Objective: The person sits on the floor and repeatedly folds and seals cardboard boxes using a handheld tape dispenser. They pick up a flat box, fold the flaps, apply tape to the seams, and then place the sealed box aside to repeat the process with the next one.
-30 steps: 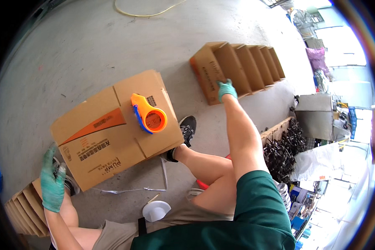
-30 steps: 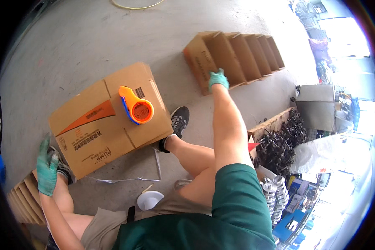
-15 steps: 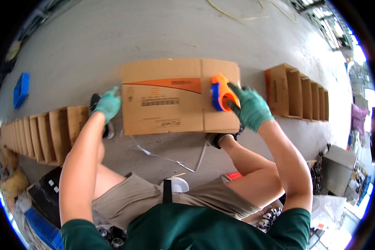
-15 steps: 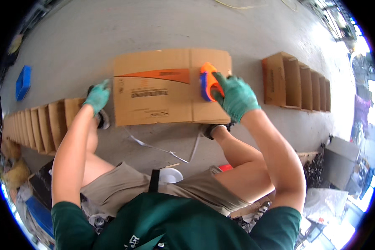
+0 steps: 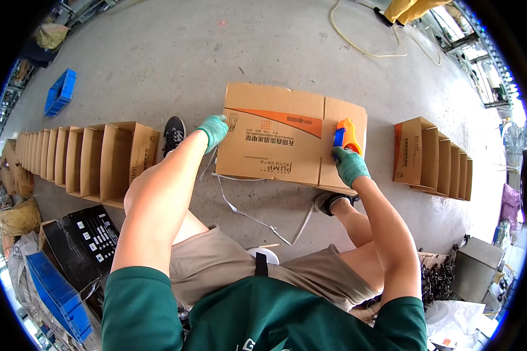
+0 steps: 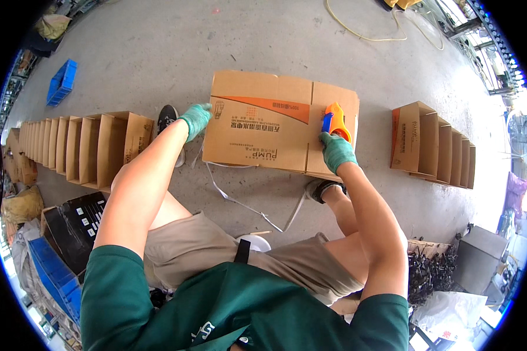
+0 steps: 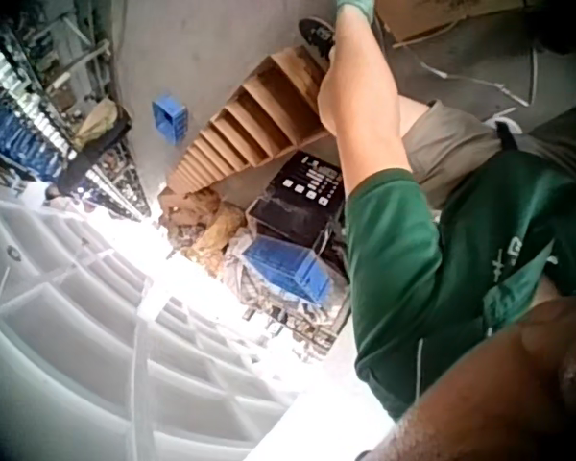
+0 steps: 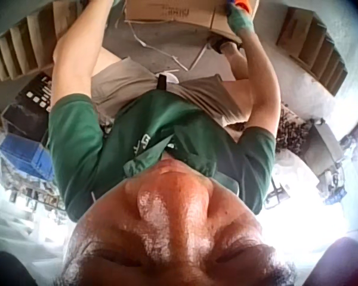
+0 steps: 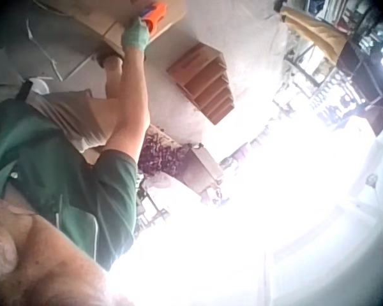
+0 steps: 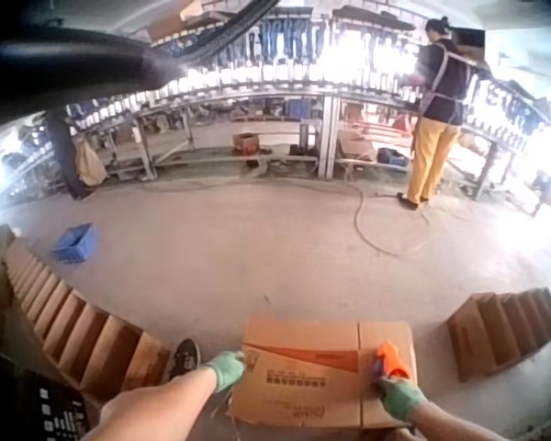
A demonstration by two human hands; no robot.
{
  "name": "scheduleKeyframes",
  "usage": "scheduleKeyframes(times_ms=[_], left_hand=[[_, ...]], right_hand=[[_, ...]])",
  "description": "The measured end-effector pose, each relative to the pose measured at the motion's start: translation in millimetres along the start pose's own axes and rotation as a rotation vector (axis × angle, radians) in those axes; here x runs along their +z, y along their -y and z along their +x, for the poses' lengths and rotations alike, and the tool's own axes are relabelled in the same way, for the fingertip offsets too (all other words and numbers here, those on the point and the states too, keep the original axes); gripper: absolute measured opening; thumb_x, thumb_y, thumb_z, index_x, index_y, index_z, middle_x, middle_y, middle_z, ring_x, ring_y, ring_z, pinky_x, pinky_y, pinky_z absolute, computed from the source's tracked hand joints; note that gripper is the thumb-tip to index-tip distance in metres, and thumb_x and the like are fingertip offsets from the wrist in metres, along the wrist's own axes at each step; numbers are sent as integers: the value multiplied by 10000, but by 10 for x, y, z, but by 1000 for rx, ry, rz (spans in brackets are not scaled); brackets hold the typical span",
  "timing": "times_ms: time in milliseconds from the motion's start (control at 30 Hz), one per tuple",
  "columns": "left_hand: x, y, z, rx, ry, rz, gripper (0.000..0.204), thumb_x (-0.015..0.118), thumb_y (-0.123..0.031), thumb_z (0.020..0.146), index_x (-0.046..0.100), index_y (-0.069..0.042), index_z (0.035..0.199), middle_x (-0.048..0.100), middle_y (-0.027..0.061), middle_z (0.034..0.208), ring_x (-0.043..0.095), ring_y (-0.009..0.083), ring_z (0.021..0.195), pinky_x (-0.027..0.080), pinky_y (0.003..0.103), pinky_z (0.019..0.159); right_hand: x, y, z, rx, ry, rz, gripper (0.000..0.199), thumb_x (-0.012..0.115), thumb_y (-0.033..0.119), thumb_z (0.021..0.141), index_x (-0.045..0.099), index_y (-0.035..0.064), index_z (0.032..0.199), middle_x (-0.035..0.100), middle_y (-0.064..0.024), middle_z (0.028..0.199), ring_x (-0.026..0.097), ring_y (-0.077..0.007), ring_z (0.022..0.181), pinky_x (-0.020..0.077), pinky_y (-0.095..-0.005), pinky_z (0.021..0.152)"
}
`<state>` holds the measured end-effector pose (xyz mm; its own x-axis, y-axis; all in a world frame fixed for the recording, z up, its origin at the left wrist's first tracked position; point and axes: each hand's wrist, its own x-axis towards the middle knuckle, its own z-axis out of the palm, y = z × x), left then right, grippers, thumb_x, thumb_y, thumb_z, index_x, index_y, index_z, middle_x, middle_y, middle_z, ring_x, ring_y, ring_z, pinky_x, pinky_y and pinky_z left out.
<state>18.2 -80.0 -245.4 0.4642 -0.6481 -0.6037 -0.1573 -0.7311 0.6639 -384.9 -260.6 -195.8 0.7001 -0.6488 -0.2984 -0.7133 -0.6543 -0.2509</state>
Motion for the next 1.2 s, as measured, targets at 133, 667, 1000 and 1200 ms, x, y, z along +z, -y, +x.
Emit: scheduleKeyframes(times_ms=[133,667,1000,1200], left_hand=[[-4,-162,-99,35,-128,36,465,557,-100,913,524,14,1363,659,196,1228,652,277,1063,494,371,924],[-1393,-437,-450,328,-490,-343,407,559,7,866,577,-33,1270,675,74,1102,637,177,939,517,330,845],[-1224,-674,-696,412,-413,-381,412,584,30,846,608,-27,1253,677,72,1137,626,169,988,493,322,904],[-1231,-502,-551,310,-398,-358,469,556,56,830,588,-51,1286,665,39,1136,607,154,980,491,304,891]], right_hand=[[45,12,32,12,-19,15,271,564,66,893,656,131,1140,684,-194,1020,656,-403,937,527,-477,808],[164,-162,8,343,-53,170,225,654,287,873,668,136,1039,699,-188,1001,672,-365,957,549,-456,797],[-1546,976,139,-9,-619,-200,746,713,211,836,371,164,1498,311,-108,1574,271,-479,1434,313,-634,1122],[-1400,921,117,-206,-775,39,516,637,48,801,520,109,1300,362,-133,1548,323,-500,1403,336,-663,1089]])
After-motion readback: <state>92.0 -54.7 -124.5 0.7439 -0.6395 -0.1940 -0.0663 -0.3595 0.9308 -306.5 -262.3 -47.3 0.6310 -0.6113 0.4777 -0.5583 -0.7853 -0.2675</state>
